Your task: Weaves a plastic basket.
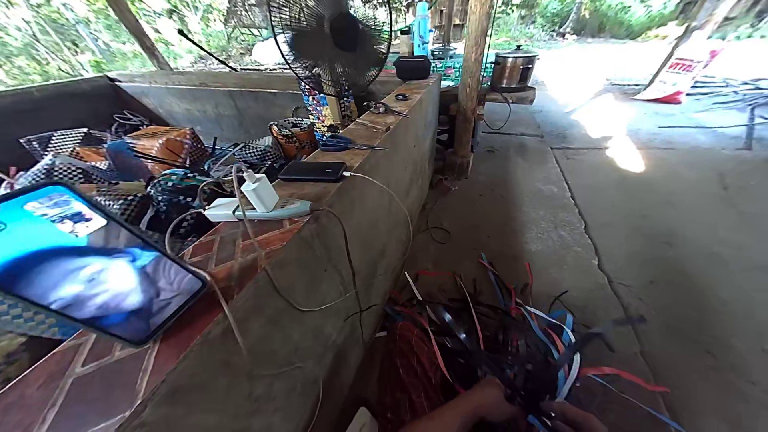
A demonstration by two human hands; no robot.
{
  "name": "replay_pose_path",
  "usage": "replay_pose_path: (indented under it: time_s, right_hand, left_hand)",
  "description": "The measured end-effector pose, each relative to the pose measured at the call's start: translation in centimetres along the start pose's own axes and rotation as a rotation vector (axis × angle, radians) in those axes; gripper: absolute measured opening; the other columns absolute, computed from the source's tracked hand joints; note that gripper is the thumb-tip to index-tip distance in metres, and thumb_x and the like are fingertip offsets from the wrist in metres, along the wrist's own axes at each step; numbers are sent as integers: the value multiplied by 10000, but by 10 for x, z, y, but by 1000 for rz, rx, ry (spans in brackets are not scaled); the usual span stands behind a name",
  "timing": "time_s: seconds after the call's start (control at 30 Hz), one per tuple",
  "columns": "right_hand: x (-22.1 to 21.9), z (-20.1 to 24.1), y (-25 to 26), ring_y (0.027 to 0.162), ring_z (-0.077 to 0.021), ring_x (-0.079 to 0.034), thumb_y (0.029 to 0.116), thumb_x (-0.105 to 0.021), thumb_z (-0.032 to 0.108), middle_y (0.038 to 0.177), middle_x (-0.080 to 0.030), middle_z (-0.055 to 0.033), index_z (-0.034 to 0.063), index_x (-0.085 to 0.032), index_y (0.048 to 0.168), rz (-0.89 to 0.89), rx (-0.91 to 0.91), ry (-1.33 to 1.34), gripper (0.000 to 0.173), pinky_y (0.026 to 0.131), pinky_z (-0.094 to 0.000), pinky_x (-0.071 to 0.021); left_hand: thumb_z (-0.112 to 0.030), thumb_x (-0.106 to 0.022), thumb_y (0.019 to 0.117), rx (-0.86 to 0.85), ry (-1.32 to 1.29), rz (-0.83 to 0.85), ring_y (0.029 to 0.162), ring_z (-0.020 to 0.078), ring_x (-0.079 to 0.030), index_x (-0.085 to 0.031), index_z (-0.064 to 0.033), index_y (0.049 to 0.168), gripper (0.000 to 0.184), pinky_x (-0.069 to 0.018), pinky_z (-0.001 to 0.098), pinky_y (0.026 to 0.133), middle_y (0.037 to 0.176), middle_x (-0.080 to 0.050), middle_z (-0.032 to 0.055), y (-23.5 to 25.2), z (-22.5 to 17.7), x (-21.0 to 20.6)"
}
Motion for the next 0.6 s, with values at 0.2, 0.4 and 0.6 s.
replay_pose_path:
  time_s: [0.2,0.4,0.6]
  right_hand:
    - [-25,10,16,1250,-464,-591,1055,-533,155,1326,-611,-306,-43,-651,1298,-24,-12,-480,335,1067,-607,-450]
    - [-32,15,2,1115,-506,-630,881,-723,23,1099,-689,-315,-86,-756,986,-437,395,-361,155,1027,-594,-473]
    - [-41,15,1,1050,-456,-681,919,-645,-14,1050,-744,-230,0,-802,998,-374,494,-348,176,980,-564,-517]
  left_hand:
    - [-287,-580,1058,-11,40,-1,1072,419,-665,-681,121,1120,426,-481,575,995,1104,-687,307,-10,-5,4]
    - [-225,-581,1059,-168,-99,-107,930,332,-698,-680,51,1224,336,-537,515,920,1057,-711,244,-4,3,6]
    - [-301,-581,1056,-104,-111,-149,1101,365,-672,-687,33,1216,386,-488,564,1017,1144,-703,248,-1,5,8]
Point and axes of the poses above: each hand's wrist, its own y-axis towards the middle knuckle, its own x-axis out of the back of the hand, z = x × y, the point moved 5 cm from there along y, towards the middle knuckle
